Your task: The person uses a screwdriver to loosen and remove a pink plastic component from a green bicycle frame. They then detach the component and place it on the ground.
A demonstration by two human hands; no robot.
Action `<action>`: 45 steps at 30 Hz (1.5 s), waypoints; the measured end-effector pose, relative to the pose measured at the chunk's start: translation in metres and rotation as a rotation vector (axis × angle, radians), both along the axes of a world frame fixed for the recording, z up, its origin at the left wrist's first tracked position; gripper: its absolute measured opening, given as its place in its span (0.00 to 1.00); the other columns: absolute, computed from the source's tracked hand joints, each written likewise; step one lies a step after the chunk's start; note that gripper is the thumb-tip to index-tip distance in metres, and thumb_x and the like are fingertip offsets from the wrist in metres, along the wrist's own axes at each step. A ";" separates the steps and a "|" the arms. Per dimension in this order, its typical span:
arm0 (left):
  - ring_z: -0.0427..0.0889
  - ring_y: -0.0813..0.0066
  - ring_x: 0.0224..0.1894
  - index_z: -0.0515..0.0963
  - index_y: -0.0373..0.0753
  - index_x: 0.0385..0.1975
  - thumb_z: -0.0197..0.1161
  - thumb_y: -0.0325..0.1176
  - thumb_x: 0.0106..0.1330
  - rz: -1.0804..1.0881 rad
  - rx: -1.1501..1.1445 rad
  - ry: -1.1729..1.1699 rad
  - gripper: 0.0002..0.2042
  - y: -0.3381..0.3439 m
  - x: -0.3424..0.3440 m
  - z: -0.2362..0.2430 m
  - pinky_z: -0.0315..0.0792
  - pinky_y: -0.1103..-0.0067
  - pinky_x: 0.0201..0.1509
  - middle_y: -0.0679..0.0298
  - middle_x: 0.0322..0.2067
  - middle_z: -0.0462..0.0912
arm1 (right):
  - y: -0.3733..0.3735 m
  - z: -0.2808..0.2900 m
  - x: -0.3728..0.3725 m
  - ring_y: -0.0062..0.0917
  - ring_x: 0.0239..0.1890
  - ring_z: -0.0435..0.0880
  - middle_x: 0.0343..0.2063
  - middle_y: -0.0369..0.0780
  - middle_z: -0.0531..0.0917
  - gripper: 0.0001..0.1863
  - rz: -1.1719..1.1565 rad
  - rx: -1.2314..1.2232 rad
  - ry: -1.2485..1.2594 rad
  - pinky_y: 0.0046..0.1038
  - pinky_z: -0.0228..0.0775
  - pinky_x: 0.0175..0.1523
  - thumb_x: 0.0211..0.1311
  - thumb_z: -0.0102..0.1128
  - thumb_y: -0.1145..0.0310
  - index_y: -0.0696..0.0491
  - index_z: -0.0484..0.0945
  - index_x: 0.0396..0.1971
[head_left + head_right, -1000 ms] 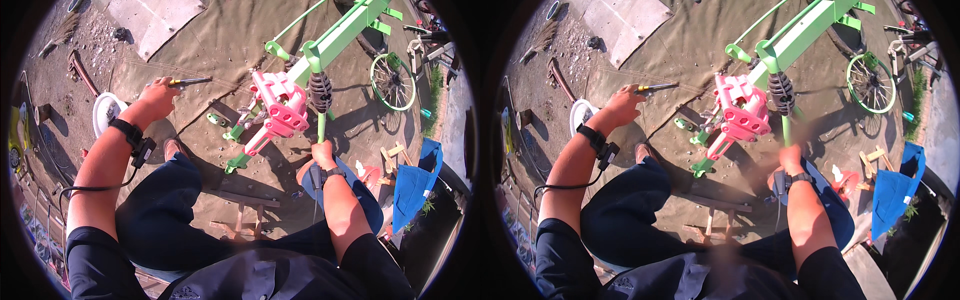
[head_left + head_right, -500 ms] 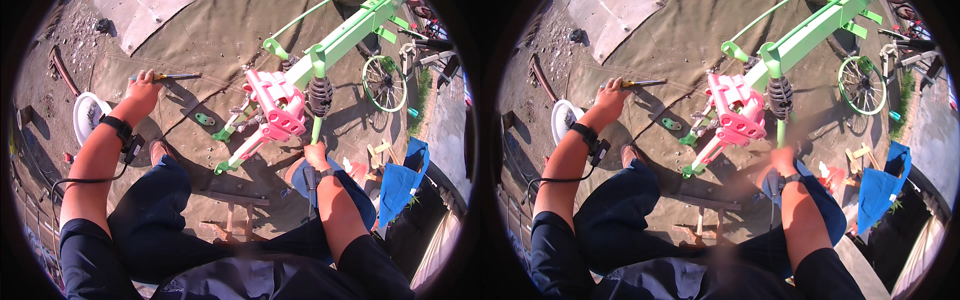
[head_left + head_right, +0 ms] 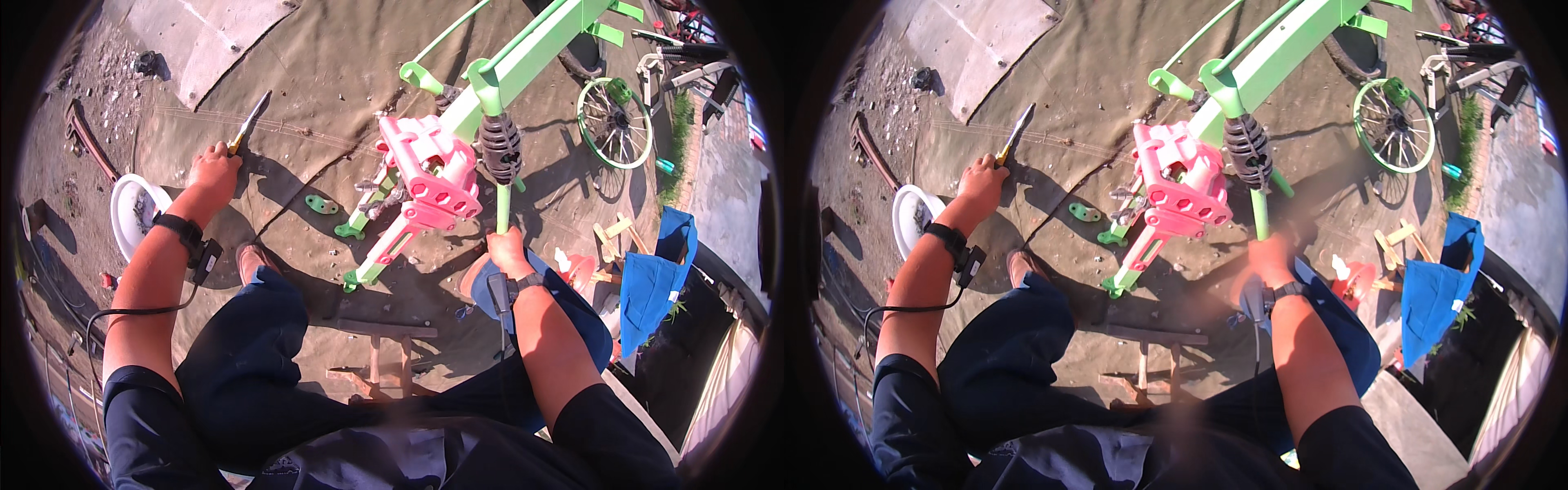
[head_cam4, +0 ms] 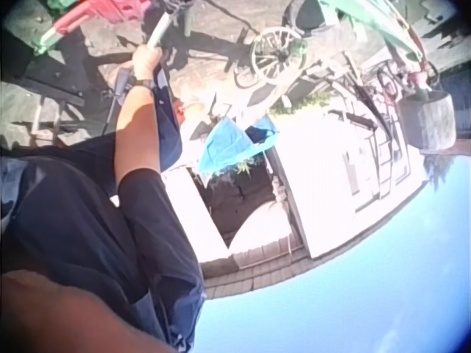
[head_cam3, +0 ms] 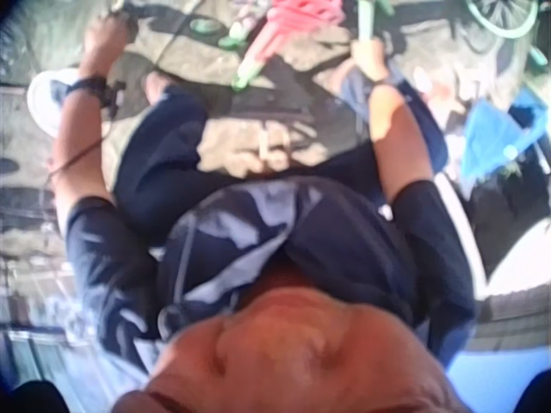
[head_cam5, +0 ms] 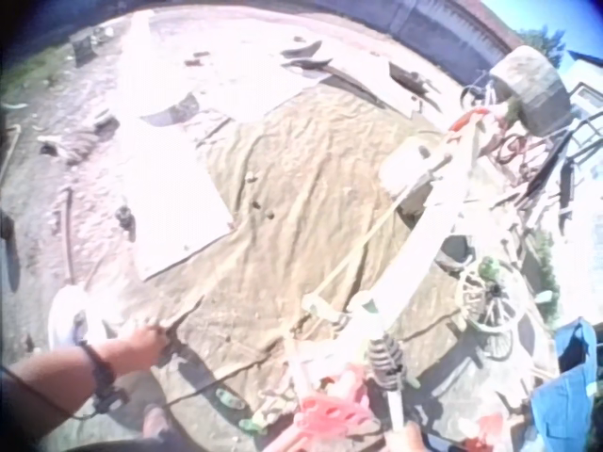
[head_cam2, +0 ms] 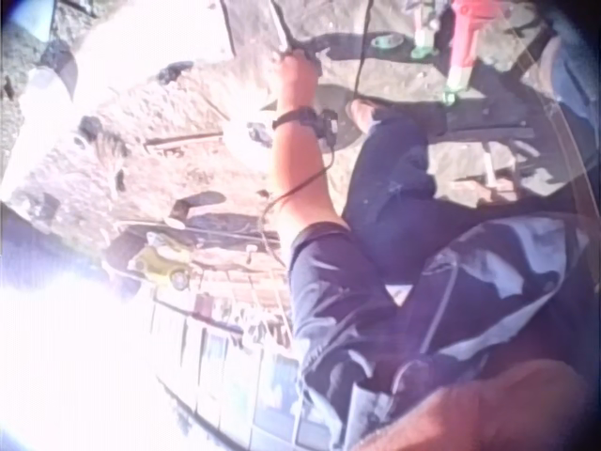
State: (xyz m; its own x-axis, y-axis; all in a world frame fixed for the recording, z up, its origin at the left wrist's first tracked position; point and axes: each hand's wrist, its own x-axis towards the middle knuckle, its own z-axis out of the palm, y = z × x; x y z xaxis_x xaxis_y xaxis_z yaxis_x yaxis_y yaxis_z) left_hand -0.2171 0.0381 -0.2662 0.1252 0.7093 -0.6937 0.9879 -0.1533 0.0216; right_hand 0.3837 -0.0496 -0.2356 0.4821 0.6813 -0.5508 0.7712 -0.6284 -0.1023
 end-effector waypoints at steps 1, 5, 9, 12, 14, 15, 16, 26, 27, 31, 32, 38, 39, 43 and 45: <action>0.74 0.58 0.59 0.83 0.47 0.46 0.61 0.31 0.64 0.020 0.022 -0.022 0.12 -0.001 0.003 0.001 0.75 0.62 0.57 0.58 0.53 0.73 | 0.000 0.001 -0.001 0.28 0.21 0.80 0.21 0.43 0.82 0.10 0.006 0.008 0.000 0.35 0.70 0.27 0.57 0.65 0.69 0.61 0.79 0.31; 0.79 0.53 0.53 0.82 0.42 0.43 0.66 0.28 0.56 0.083 -0.012 -0.095 0.13 -0.012 0.011 0.005 0.78 0.61 0.55 0.51 0.52 0.73 | 0.007 0.013 -0.013 0.36 0.28 0.84 0.25 0.48 0.83 0.13 0.018 -0.046 -0.025 0.39 0.74 0.34 0.56 0.65 0.66 0.62 0.81 0.33; 0.81 0.47 0.45 0.79 0.39 0.38 0.61 0.26 0.54 0.323 -0.004 -0.262 0.10 -0.021 0.009 0.018 0.78 0.63 0.52 0.46 0.44 0.77 | 0.019 0.035 -0.031 0.47 0.38 0.87 0.31 0.55 0.86 0.18 0.028 -0.111 -0.037 0.42 0.78 0.44 0.56 0.64 0.62 0.62 0.84 0.37; 0.80 0.49 0.43 0.79 0.38 0.35 0.63 0.28 0.50 0.375 0.088 -0.372 0.11 -0.004 0.018 0.066 0.76 0.63 0.47 0.50 0.35 0.78 | 0.021 0.039 -0.033 0.46 0.38 0.87 0.32 0.53 0.86 0.19 0.031 -0.095 -0.035 0.42 0.78 0.44 0.57 0.62 0.60 0.62 0.84 0.39; 0.82 0.58 0.38 0.80 0.38 0.38 0.62 0.29 0.52 0.399 0.152 -0.450 0.12 0.008 0.016 0.096 0.76 0.67 0.42 0.52 0.33 0.82 | 0.021 0.036 -0.032 0.45 0.37 0.88 0.32 0.52 0.87 0.20 0.092 -0.063 -0.053 0.42 0.79 0.43 0.58 0.61 0.59 0.62 0.84 0.40; 0.83 0.57 0.37 0.80 0.38 0.41 0.62 0.31 0.53 0.495 0.097 -0.458 0.15 0.017 0.021 0.119 0.76 0.67 0.42 0.51 0.33 0.82 | 0.021 0.040 -0.033 0.44 0.34 0.88 0.31 0.52 0.87 0.20 0.077 -0.046 -0.048 0.43 0.80 0.42 0.58 0.61 0.58 0.61 0.84 0.40; 0.84 0.55 0.35 0.80 0.38 0.44 0.62 0.32 0.53 0.594 0.045 -0.454 0.17 0.022 0.027 0.148 0.76 0.66 0.43 0.51 0.33 0.83 | 0.028 0.054 -0.046 0.43 0.31 0.88 0.31 0.52 0.86 0.20 0.157 -0.088 -0.088 0.43 0.80 0.40 0.59 0.60 0.58 0.60 0.83 0.41; 0.86 0.58 0.41 0.78 0.31 0.46 0.62 0.30 0.57 0.538 0.151 -0.662 0.16 -0.019 0.116 0.274 0.76 0.68 0.46 0.49 0.37 0.86 | 0.029 0.048 -0.038 0.52 0.44 0.85 0.38 0.58 0.85 0.19 0.164 0.013 -0.003 0.44 0.76 0.49 0.58 0.61 0.62 0.63 0.79 0.43; 0.86 0.61 0.44 0.77 0.30 0.45 0.62 0.28 0.58 0.529 0.121 -0.560 0.16 -0.022 0.129 0.282 0.77 0.70 0.49 0.50 0.39 0.85 | 0.028 0.050 -0.039 0.53 0.44 0.84 0.38 0.58 0.85 0.19 0.161 0.016 0.000 0.44 0.76 0.49 0.58 0.61 0.62 0.63 0.79 0.43; 0.83 0.47 0.42 0.79 0.33 0.41 0.63 0.31 0.59 0.459 0.376 -0.536 0.12 -0.046 0.163 0.278 0.77 0.61 0.48 0.47 0.36 0.83 | 0.029 0.046 -0.036 0.48 0.46 0.85 0.41 0.51 0.87 0.20 0.203 -0.036 -0.046 0.44 0.76 0.52 0.58 0.60 0.56 0.56 0.84 0.43; 0.83 0.47 0.42 0.79 0.33 0.41 0.63 0.31 0.59 0.454 0.405 -0.539 0.12 -0.050 0.168 0.278 0.77 0.61 0.48 0.48 0.36 0.83 | 0.030 0.047 -0.036 0.49 0.45 0.85 0.40 0.54 0.86 0.20 0.196 -0.025 -0.029 0.44 0.76 0.50 0.58 0.61 0.58 0.58 0.82 0.43; 0.84 0.51 0.42 0.82 0.36 0.34 0.63 0.31 0.61 0.513 0.579 -0.623 0.07 -0.046 0.170 0.269 0.77 0.63 0.47 0.52 0.36 0.83 | 0.029 0.031 -0.026 0.45 0.36 0.87 0.32 0.54 0.86 0.18 0.141 0.036 0.033 0.40 0.75 0.38 0.58 0.63 0.64 0.62 0.79 0.42; 0.84 0.51 0.42 0.82 0.36 0.35 0.63 0.31 0.61 0.511 0.600 -0.636 0.07 -0.044 0.168 0.267 0.77 0.62 0.47 0.52 0.36 0.83 | 0.028 0.027 -0.024 0.45 0.35 0.87 0.31 0.53 0.86 0.17 0.158 0.060 0.017 0.40 0.75 0.38 0.58 0.64 0.65 0.62 0.80 0.41; 0.84 0.50 0.41 0.82 0.36 0.37 0.62 0.33 0.64 0.470 0.650 -0.675 0.08 -0.043 0.173 0.259 0.78 0.62 0.46 0.52 0.37 0.83 | 0.028 0.021 -0.018 0.44 0.35 0.87 0.31 0.52 0.86 0.15 0.186 0.114 0.012 0.40 0.75 0.39 0.58 0.64 0.65 0.59 0.81 0.39; 0.84 0.49 0.40 0.82 0.37 0.38 0.62 0.34 0.66 0.436 0.673 -0.677 0.08 -0.045 0.178 0.255 0.78 0.62 0.45 0.53 0.37 0.83 | 0.028 0.022 -0.017 0.44 0.37 0.87 0.33 0.51 0.86 0.14 0.208 0.106 -0.013 0.40 0.76 0.41 0.57 0.65 0.64 0.57 0.82 0.38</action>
State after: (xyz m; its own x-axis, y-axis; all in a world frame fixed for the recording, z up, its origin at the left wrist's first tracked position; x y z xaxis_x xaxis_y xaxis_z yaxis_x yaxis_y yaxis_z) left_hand -0.0391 -0.0064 -0.0116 -0.0194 0.9996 -0.0200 0.7735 0.0277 0.6332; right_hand 0.3667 -0.0215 -0.2139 0.3318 0.8207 -0.4652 0.8847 -0.4419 -0.1485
